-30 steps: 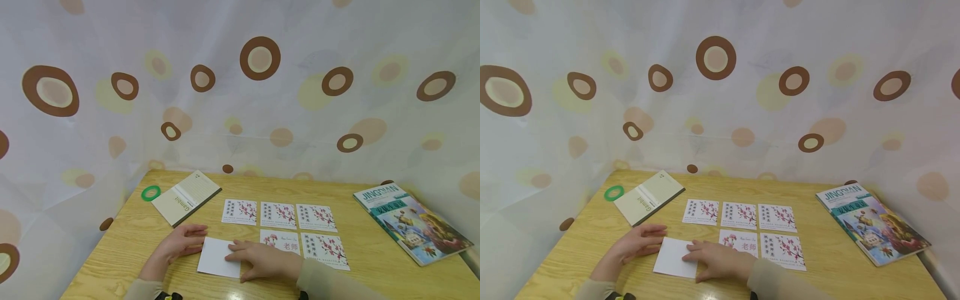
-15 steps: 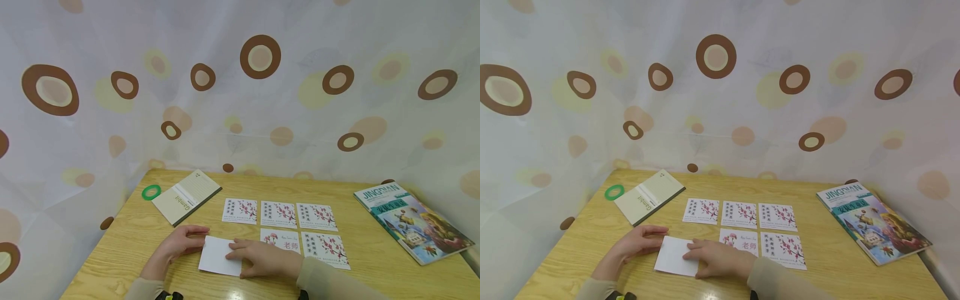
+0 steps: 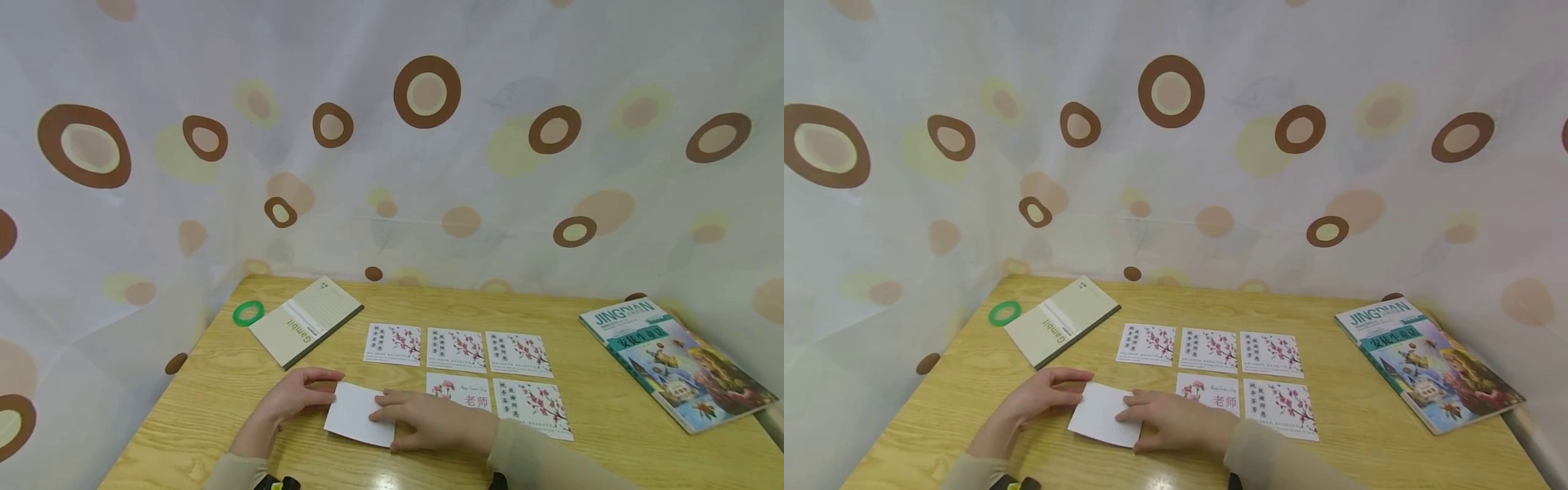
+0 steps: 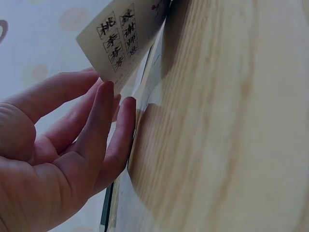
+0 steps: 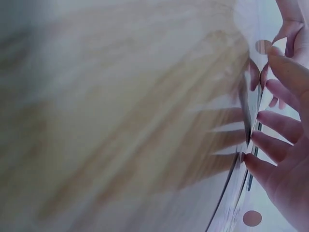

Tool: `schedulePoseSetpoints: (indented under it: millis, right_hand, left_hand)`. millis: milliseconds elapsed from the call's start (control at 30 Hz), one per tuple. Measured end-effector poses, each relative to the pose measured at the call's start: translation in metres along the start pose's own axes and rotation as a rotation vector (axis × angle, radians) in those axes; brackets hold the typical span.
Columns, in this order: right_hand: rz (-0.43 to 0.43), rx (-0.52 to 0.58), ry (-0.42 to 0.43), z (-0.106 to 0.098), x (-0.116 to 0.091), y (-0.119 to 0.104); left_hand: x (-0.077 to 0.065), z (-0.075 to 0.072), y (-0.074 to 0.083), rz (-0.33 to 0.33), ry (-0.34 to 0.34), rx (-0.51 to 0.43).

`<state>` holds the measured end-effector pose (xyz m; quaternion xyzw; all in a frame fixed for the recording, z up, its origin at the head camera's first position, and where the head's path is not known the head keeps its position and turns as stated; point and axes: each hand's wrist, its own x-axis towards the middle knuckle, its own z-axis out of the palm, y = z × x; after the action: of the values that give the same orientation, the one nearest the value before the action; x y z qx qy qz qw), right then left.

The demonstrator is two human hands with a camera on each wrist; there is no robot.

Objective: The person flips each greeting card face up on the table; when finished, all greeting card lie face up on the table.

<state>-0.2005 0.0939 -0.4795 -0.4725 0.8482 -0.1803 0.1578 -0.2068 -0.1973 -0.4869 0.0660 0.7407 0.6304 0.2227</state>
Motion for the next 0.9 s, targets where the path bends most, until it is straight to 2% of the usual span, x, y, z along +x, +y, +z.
schedulePoseSetpoints:
  millis: [367, 533, 900]
  right_hand:
    - [0.004, 0.100, -0.013, -0.007, -0.009, 0.005]
    - [-0.006, 0.105, 0.017, -0.009, -0.010, 0.008]
    - [-0.069, 0.099, 0.116, -0.014, -0.011, 0.013]
  left_hand:
    - [0.002, -0.005, -0.001, 0.027, -0.038, -0.035]
    - [0.003, -0.006, 0.000, 0.045, -0.055, -0.028]
    - [0.002, -0.008, 0.000, 0.035, -0.076, -0.052]
